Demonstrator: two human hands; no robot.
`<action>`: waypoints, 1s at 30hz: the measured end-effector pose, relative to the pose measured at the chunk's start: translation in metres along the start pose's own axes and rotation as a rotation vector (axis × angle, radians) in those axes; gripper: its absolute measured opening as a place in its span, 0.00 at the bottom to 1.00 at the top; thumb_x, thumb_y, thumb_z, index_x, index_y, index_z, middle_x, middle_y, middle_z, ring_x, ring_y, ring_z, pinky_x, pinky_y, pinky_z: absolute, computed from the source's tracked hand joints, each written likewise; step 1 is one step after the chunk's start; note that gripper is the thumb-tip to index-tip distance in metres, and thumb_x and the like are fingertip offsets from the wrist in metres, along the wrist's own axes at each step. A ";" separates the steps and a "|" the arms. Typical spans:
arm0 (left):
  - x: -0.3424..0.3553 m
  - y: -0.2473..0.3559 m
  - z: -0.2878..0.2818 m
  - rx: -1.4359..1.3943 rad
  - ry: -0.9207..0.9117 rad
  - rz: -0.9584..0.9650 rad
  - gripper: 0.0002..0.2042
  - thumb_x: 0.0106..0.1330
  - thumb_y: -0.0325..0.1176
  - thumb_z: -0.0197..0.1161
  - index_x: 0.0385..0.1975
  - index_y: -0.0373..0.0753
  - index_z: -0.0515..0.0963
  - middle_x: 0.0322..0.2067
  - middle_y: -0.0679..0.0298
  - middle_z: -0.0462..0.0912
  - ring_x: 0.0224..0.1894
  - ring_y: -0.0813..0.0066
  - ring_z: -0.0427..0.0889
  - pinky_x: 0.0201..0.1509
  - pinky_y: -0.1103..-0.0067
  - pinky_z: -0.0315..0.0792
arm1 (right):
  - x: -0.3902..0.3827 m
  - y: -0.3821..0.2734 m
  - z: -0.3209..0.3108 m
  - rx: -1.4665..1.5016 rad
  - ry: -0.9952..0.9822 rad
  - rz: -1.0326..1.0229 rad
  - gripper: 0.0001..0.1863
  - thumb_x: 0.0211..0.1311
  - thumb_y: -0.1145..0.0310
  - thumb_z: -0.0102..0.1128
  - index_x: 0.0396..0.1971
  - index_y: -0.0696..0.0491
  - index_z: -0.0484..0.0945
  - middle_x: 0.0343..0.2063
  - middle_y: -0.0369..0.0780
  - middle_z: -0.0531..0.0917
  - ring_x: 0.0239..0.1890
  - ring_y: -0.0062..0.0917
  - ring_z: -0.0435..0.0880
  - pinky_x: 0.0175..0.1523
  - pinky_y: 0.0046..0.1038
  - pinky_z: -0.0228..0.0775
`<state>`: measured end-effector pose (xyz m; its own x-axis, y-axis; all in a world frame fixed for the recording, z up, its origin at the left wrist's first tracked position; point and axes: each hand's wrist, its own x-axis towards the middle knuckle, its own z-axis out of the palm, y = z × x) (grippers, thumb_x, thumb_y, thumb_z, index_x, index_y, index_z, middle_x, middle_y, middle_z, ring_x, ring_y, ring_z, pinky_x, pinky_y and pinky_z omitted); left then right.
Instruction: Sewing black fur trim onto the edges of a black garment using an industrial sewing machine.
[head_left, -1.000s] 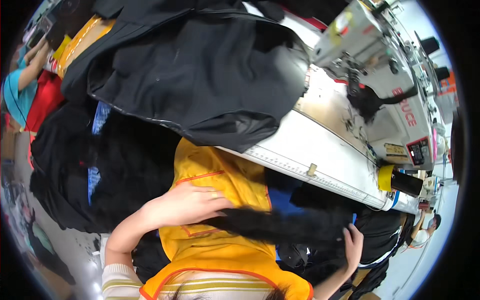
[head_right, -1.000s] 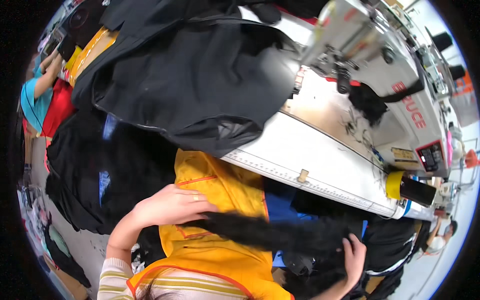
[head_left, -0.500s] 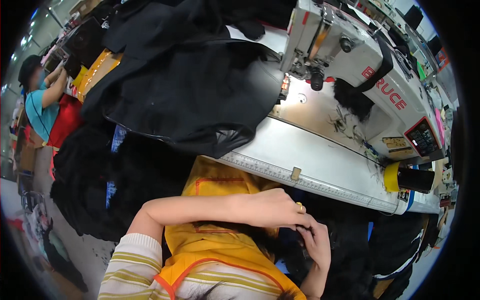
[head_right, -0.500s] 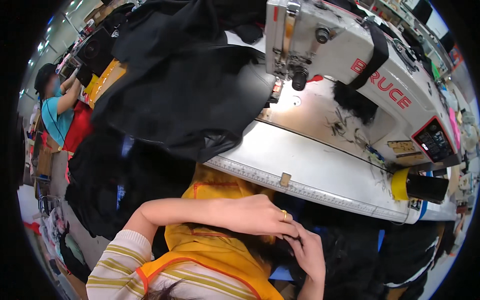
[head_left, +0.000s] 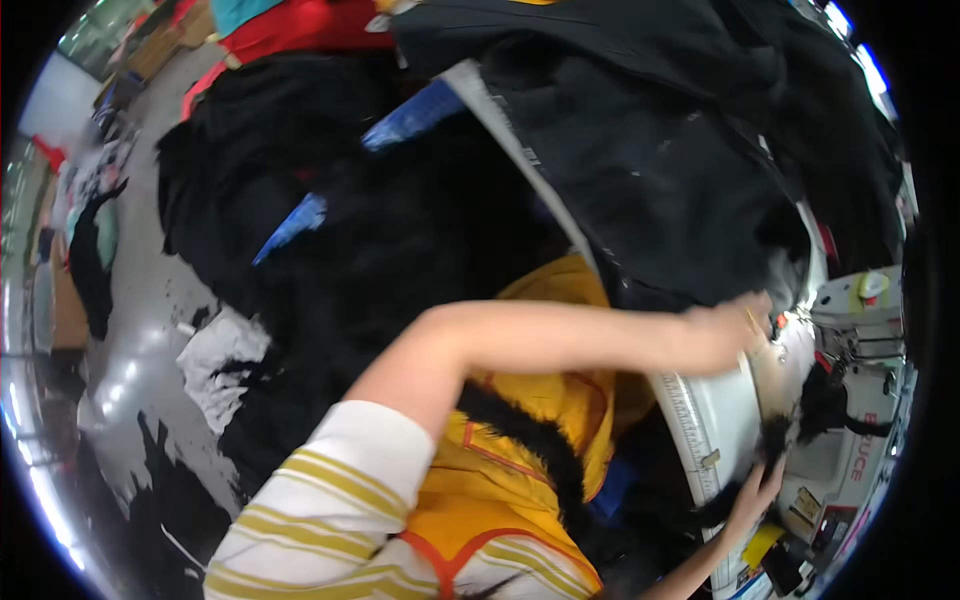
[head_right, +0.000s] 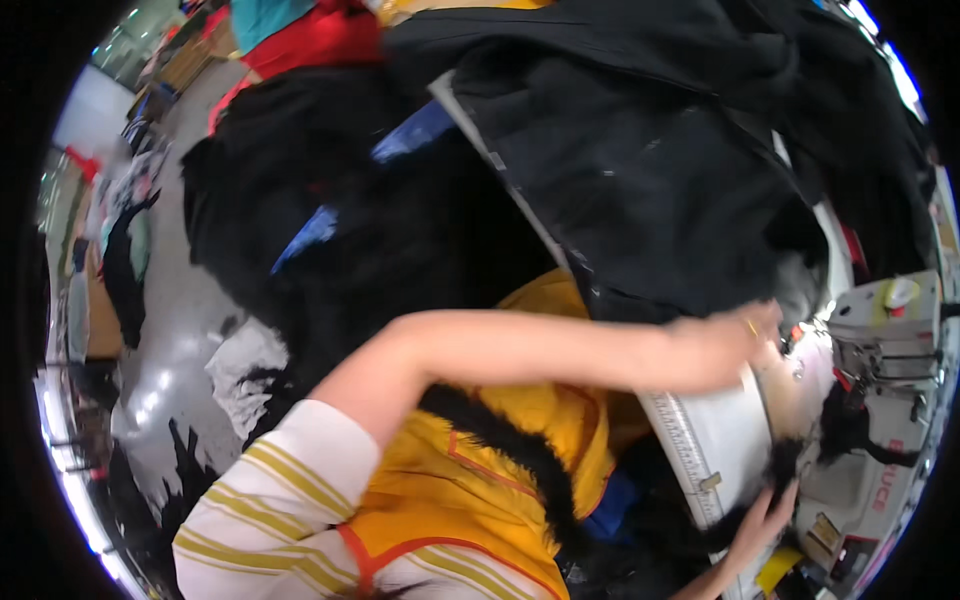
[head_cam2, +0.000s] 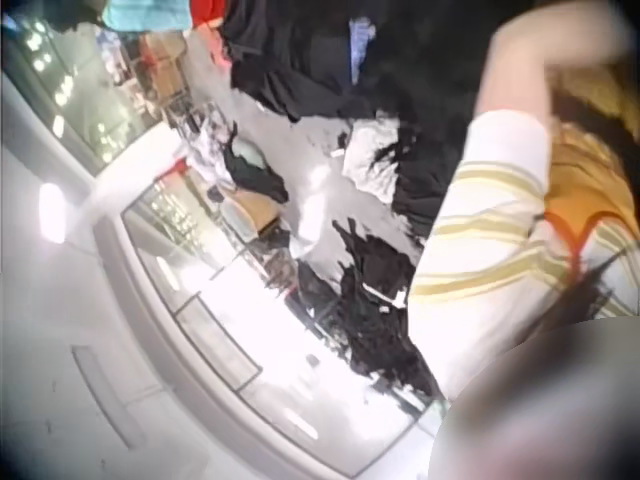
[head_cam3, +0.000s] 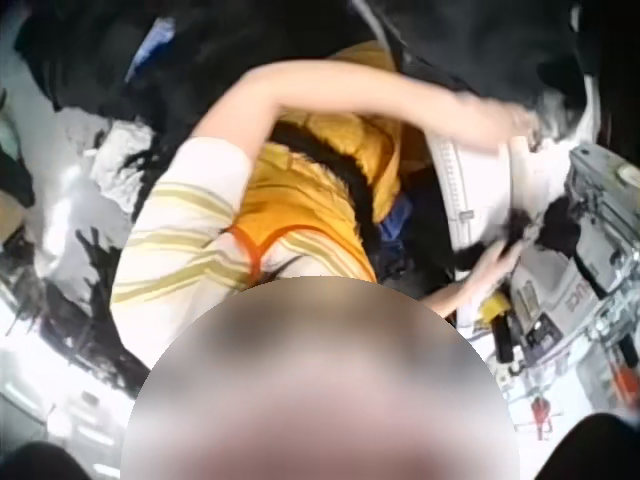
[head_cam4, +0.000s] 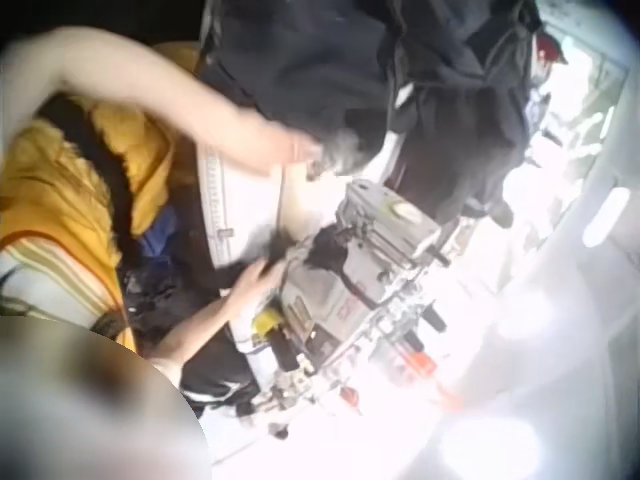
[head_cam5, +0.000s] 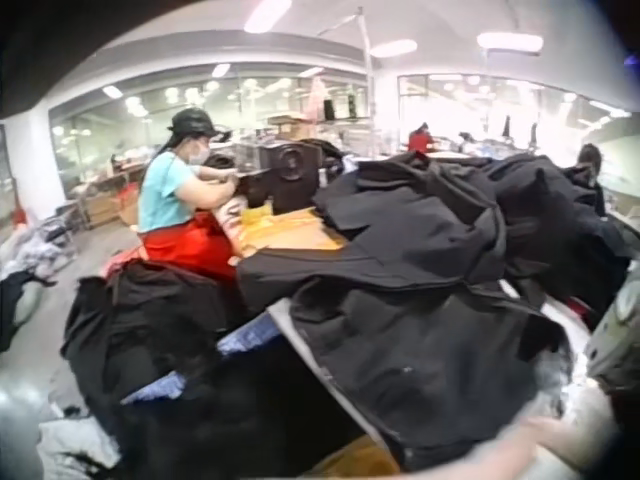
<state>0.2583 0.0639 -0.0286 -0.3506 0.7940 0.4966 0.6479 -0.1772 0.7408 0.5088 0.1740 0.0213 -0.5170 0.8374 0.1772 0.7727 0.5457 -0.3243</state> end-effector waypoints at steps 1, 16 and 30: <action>0.007 -0.022 -0.009 0.210 -0.005 0.148 0.22 0.53 0.24 0.56 0.51 0.29 0.66 0.52 0.47 0.69 0.57 0.52 0.67 0.59 0.69 0.65 | 0.015 -0.003 0.002 -0.031 -0.023 -0.245 0.19 0.61 0.74 0.51 0.52 0.63 0.70 0.51 0.51 0.74 0.56 0.39 0.70 0.62 0.33 0.57; 0.100 -0.026 -0.088 0.393 -0.606 0.447 0.10 0.53 0.33 0.66 0.28 0.37 0.72 0.38 0.62 0.77 0.46 0.65 0.76 0.52 0.71 0.68 | 0.092 -0.071 0.039 -0.009 -0.175 -0.811 0.34 0.41 0.76 0.59 0.56 0.45 0.70 0.57 0.29 0.70 0.36 0.25 0.81 0.33 0.24 0.73; 0.147 -0.070 0.008 0.422 -0.639 0.262 0.23 0.64 0.38 0.45 0.57 0.30 0.64 0.58 0.50 0.66 0.63 0.54 0.60 0.68 0.55 0.44 | 0.113 -0.037 0.035 -0.064 -0.190 -0.842 0.27 0.46 0.78 0.55 0.51 0.49 0.72 0.53 0.32 0.74 0.45 0.27 0.80 0.42 0.24 0.75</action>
<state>0.1669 0.1979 -0.0107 0.2194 0.9587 0.1808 0.9009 -0.2702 0.3397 0.4087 0.2473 0.0212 -0.9749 0.1380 0.1749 0.1217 0.9874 -0.1008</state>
